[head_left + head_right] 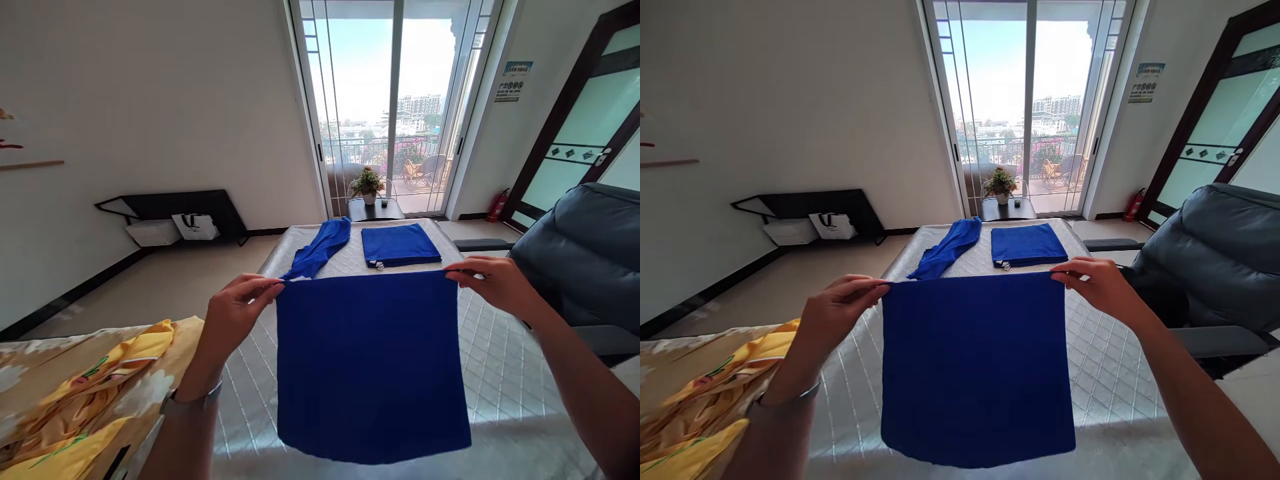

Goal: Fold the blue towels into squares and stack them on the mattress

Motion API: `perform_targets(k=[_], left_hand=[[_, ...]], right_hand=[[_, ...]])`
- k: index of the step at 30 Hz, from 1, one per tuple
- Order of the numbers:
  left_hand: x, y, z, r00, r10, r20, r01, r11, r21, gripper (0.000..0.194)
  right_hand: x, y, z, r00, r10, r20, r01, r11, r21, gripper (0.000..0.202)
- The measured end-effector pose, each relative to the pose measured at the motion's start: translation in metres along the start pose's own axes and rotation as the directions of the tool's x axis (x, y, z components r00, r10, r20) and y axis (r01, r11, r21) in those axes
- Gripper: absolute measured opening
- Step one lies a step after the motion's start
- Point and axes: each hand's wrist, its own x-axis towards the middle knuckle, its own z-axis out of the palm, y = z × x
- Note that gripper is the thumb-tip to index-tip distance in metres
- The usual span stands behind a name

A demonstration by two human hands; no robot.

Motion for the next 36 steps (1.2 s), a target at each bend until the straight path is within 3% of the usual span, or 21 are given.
perform_targets(k=[4, 7, 9, 12, 15, 19, 21, 23, 28, 36], left_hand=[[0.037, 0.010, 0.016, 0.997, -0.072, 0.012, 0.073, 0.993, -0.089, 0.038], [0.044, 0.024, 0.020, 0.991, -0.101, -0.088, 0.079, 0.972, -0.223, 0.039], [0.037, 0.030, 0.019, 0.981, -0.116, -0.156, 0.065, 0.952, -0.298, 0.040], [0.010, 0.020, 0.022, 0.975, -0.156, -0.160, 0.086, 0.924, -0.373, 0.042], [-0.031, -0.017, 0.042, 0.964, -0.265, 0.001, 0.242, 0.878, -0.413, 0.048], [-0.088, -0.081, 0.091, 0.848, -0.453, 0.274, 0.524, 0.794, -0.309, 0.062], [-0.110, -0.105, 0.111, 0.795, -0.510, 0.328, 0.591, 0.773, -0.232, 0.063], [-0.126, -0.117, 0.121, 0.774, -0.533, 0.342, 0.611, 0.770, -0.185, 0.060], [-0.146, -0.115, 0.119, 0.785, -0.549, 0.286, 0.592, 0.802, -0.086, 0.051], [-0.167, -0.098, 0.109, 0.852, -0.506, 0.130, 0.487, 0.859, 0.157, 0.036]], right_hand=[[0.042, 0.020, 0.005, 0.988, 0.130, 0.079, -0.132, 0.991, 0.025, 0.050], [0.049, 0.013, -0.003, 0.989, 0.149, -0.023, -0.148, 0.989, 0.010, 0.049], [0.041, 0.000, -0.010, 0.988, 0.076, -0.137, -0.076, 0.997, 0.007, 0.045], [0.008, -0.013, -0.005, 0.980, -0.051, -0.192, 0.053, 0.999, 0.005, 0.034], [-0.039, -0.002, 0.031, 0.992, -0.042, -0.115, 0.045, 0.999, 0.026, 0.030], [-0.105, 0.038, 0.106, 0.987, 0.107, 0.116, -0.120, 0.987, 0.110, 0.033], [-0.131, 0.056, 0.136, 0.962, 0.169, 0.215, -0.198, 0.973, 0.119, 0.034], [-0.149, 0.066, 0.153, 0.939, 0.212, 0.270, -0.249, 0.962, 0.109, 0.034], [-0.168, 0.065, 0.156, 0.928, 0.231, 0.294, -0.264, 0.961, 0.079, 0.035], [-0.184, 0.043, 0.145, 0.932, 0.205, 0.298, -0.213, 0.977, -0.006, 0.034]])
